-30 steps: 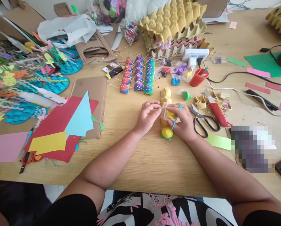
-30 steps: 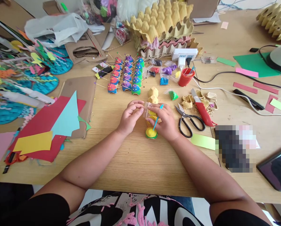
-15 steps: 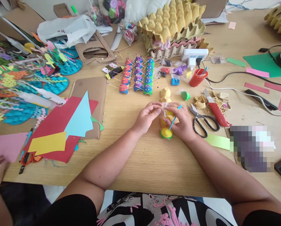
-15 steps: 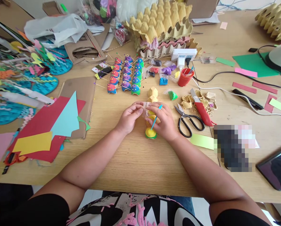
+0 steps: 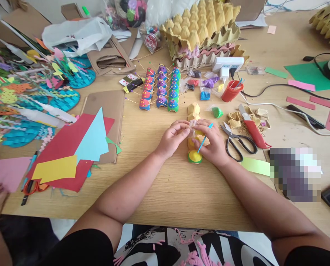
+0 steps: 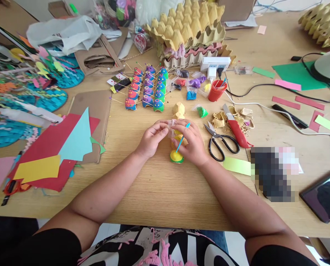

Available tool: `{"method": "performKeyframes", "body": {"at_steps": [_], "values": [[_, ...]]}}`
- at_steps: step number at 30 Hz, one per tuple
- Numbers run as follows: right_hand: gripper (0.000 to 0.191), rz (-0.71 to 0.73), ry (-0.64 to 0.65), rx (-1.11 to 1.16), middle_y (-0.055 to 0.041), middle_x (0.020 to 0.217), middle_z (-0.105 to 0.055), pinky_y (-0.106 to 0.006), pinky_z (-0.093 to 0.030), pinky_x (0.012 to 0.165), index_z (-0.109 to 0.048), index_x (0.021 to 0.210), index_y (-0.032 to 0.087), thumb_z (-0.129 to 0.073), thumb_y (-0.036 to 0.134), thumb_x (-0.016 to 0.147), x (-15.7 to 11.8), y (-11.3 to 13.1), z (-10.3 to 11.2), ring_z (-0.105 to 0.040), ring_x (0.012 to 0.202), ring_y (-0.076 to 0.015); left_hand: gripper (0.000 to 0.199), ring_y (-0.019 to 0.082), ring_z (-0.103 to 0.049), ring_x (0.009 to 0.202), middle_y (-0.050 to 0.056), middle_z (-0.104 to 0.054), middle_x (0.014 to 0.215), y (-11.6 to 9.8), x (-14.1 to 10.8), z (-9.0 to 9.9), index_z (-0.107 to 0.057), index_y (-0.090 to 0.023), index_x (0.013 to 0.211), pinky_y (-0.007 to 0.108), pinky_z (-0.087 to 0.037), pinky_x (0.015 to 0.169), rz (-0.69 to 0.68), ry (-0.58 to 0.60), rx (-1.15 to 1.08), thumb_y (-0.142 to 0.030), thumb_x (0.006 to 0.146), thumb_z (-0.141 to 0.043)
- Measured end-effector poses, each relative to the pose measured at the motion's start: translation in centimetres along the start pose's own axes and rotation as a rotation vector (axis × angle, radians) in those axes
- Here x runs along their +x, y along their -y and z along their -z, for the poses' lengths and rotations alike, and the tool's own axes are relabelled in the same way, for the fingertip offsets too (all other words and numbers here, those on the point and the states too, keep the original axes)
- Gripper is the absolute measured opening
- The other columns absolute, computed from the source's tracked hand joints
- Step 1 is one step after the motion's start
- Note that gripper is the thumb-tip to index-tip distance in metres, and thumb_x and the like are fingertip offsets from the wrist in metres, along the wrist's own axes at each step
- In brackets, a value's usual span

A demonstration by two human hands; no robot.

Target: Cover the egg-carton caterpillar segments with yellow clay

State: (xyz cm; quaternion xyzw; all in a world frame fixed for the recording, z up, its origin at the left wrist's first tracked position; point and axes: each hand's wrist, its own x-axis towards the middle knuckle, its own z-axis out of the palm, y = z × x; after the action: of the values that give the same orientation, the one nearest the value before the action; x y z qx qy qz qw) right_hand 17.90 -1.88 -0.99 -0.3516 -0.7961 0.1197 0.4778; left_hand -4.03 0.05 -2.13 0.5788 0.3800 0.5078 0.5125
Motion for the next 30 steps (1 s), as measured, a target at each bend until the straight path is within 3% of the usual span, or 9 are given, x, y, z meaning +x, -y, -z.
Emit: {"method": "performKeyframes", "body": {"at_steps": [7, 10, 15, 21, 26, 30], "values": [[0.046, -0.026, 0.021, -0.012, -0.0128, 0.157, -0.087, -0.073, -0.065, 0.128, -0.076, 0.149, 0.035, -0.081, 0.029, 0.104, -0.01, 0.00, -0.03, -0.081, 0.150, -0.0409, 0.045, 0.030, -0.079, 0.138, 0.010, -0.082, 0.131, 0.33, -0.08, 0.09, -0.089, -0.027, 0.099, 0.053, -0.056, 0.134, -0.065, -0.015, 0.088, -0.072, 0.102, -0.088], [0.046, -0.008, 0.008, 0.000, -0.0125, 0.159, -0.086, -0.074, -0.064, 0.129, -0.075, 0.147, 0.035, -0.080, 0.026, 0.103, -0.03, 0.14, -0.02, -0.079, 0.155, -0.0415, 0.047, 0.030, -0.078, 0.138, 0.010, -0.081, 0.131, 0.52, -0.04, 0.15, -0.088, -0.027, 0.098, 0.053, -0.055, 0.135, -0.064, 0.006, 0.077, -0.074, 0.101, -0.088], [0.027, -0.032, 0.031, -0.002, -0.0119, 0.164, -0.084, -0.077, -0.063, 0.129, -0.074, 0.127, 0.033, -0.079, 0.026, 0.102, -0.13, 0.32, 0.14, -0.072, 0.163, -0.0432, 0.054, 0.030, -0.077, 0.136, 0.010, -0.080, 0.131, 0.65, -0.01, 0.15, -0.089, -0.027, 0.096, 0.053, -0.052, 0.135, -0.066, 0.035, 0.026, -0.081, 0.097, -0.091], [0.020, 0.012, 0.035, 0.050, -0.0091, 0.169, -0.082, -0.076, -0.063, 0.130, -0.070, 0.118, 0.033, -0.083, 0.027, 0.104, -0.18, 0.29, 0.27, -0.067, 0.169, -0.0428, 0.054, 0.032, -0.075, 0.138, 0.009, -0.080, 0.131, 0.14, -0.04, 0.13, -0.087, -0.027, 0.092, 0.053, -0.049, 0.137, -0.031, 0.074, 0.023, -0.081, 0.094, -0.093], [0.021, 0.004, 0.027, 0.059, -0.0102, 0.166, -0.083, -0.076, -0.064, 0.129, -0.072, 0.116, 0.032, -0.087, 0.044, 0.106, -0.21, 0.06, 0.30, -0.072, 0.163, -0.0439, 0.043, 0.032, -0.075, 0.141, 0.009, -0.082, 0.135, -0.24, -0.14, 0.38, -0.086, -0.027, 0.094, 0.053, -0.050, 0.136, -0.073, 0.120, 0.095, -0.069, 0.101, -0.092], [0.022, 0.030, -0.020, 0.067, -0.0101, 0.164, -0.084, -0.071, -0.067, 0.128, -0.073, 0.115, 0.032, -0.088, 0.046, 0.109, -0.21, -0.18, 0.24, -0.075, 0.161, -0.0420, 0.030, 0.030, -0.077, 0.139, 0.009, -0.083, 0.135, -0.25, -0.26, 0.57, -0.086, -0.028, 0.098, 0.052, -0.052, 0.134, -0.185, 0.141, 0.186, -0.056, 0.106, -0.091]]}}
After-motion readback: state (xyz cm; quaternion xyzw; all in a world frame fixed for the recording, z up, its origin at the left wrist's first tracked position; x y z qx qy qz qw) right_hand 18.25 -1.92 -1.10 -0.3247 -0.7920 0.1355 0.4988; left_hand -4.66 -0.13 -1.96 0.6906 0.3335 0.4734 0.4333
